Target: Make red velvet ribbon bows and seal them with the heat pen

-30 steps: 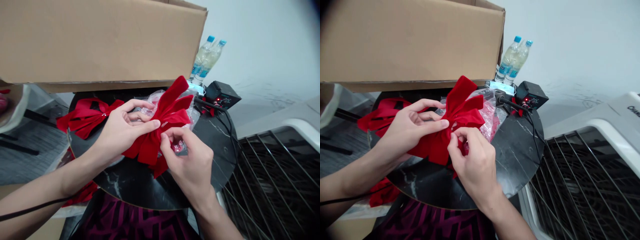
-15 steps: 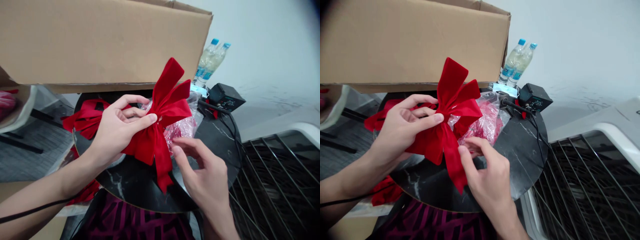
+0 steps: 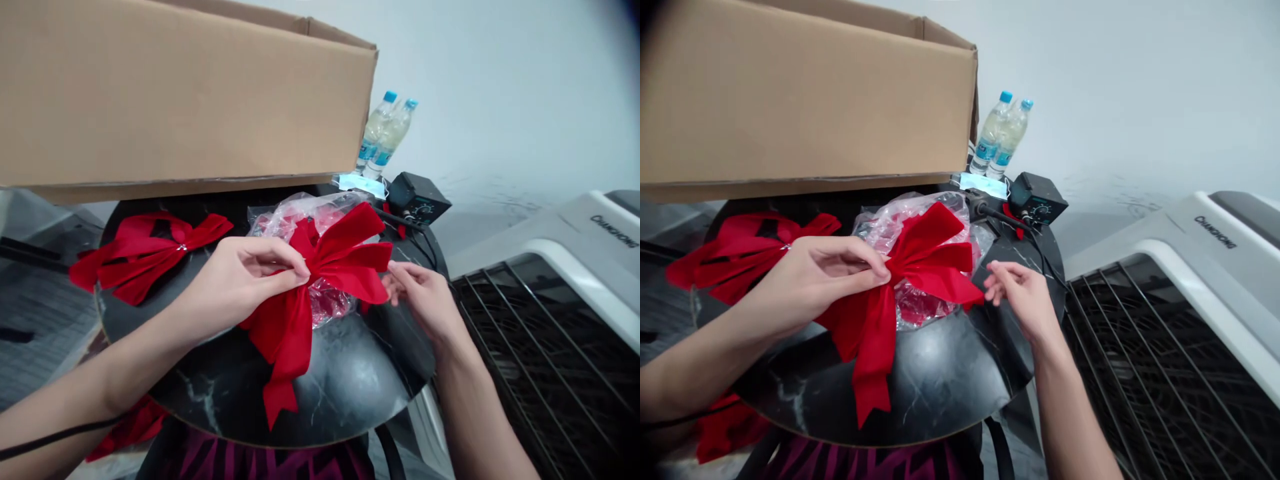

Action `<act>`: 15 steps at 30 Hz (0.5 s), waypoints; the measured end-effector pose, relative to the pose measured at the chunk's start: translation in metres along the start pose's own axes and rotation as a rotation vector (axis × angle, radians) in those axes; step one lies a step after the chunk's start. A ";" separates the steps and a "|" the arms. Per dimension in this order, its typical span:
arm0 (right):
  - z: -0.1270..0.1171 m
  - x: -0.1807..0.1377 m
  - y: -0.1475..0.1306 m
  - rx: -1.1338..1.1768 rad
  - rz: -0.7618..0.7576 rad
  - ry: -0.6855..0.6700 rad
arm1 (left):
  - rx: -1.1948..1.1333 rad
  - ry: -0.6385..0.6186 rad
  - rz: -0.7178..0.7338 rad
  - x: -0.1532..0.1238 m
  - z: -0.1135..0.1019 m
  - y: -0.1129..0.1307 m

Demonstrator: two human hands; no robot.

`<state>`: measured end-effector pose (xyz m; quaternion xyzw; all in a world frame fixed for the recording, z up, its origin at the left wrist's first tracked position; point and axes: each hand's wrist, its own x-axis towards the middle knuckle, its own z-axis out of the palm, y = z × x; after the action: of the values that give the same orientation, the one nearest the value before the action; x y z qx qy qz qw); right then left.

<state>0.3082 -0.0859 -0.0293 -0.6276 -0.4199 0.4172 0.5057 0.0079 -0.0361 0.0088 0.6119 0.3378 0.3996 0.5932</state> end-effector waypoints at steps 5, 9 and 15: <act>0.001 0.083 0.021 0.113 -0.095 0.106 | 0.023 -0.050 -0.091 0.012 0.009 0.000; 0.016 0.121 0.025 0.090 -0.226 0.187 | 0.040 -0.047 -0.120 0.016 0.012 -0.001; 0.026 0.142 0.027 -0.038 -0.406 0.317 | 0.039 -0.016 -0.157 0.019 0.009 -0.005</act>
<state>0.3291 0.0521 -0.0736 -0.5974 -0.4605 0.1958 0.6267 0.0242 -0.0232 0.0055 0.5980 0.3875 0.3404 0.6135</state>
